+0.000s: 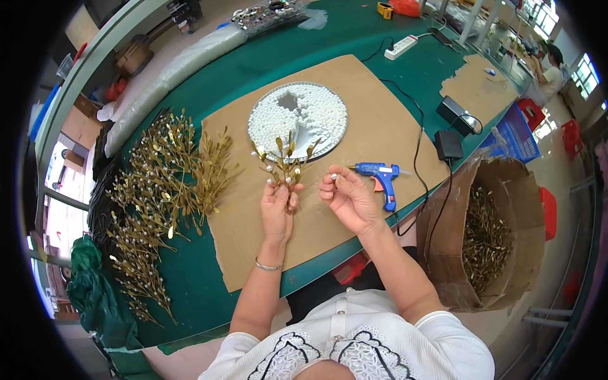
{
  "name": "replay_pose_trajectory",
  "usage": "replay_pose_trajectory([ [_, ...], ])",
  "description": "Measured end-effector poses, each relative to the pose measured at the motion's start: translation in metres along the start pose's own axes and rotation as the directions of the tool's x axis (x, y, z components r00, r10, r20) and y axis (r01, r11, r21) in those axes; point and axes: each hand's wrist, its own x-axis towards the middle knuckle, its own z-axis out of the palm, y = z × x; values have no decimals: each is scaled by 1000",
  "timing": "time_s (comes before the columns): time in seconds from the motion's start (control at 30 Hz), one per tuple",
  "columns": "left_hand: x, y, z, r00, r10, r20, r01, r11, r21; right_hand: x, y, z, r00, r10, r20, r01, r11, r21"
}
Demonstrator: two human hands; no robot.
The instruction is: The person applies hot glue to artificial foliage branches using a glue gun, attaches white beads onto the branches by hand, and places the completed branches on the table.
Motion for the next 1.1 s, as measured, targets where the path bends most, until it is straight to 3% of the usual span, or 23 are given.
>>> replay_pose_trajectory([
  [0.27,0,0,0,1000,-2,11,2,1000,8,1,2,-4,1000,11,-23,-9,999,53],
  [0.87,0,-1,-2,999,-24,21,24,1000,18,3,3,-9,997,-13,-72,11,999,-30],
  [0.97,-1,0,0,999,-19,27,18,999,47,4,2,-16,996,-46,-83,33,989,-147],
  [1.03,-1,1,2,999,-26,31,24,998,54,6,2,-11,924,-381,-23,300,763,-572],
  [1.1,-2,1,2,999,-33,37,31,998,61,10,-6,-9,919,-393,23,317,705,-635],
])
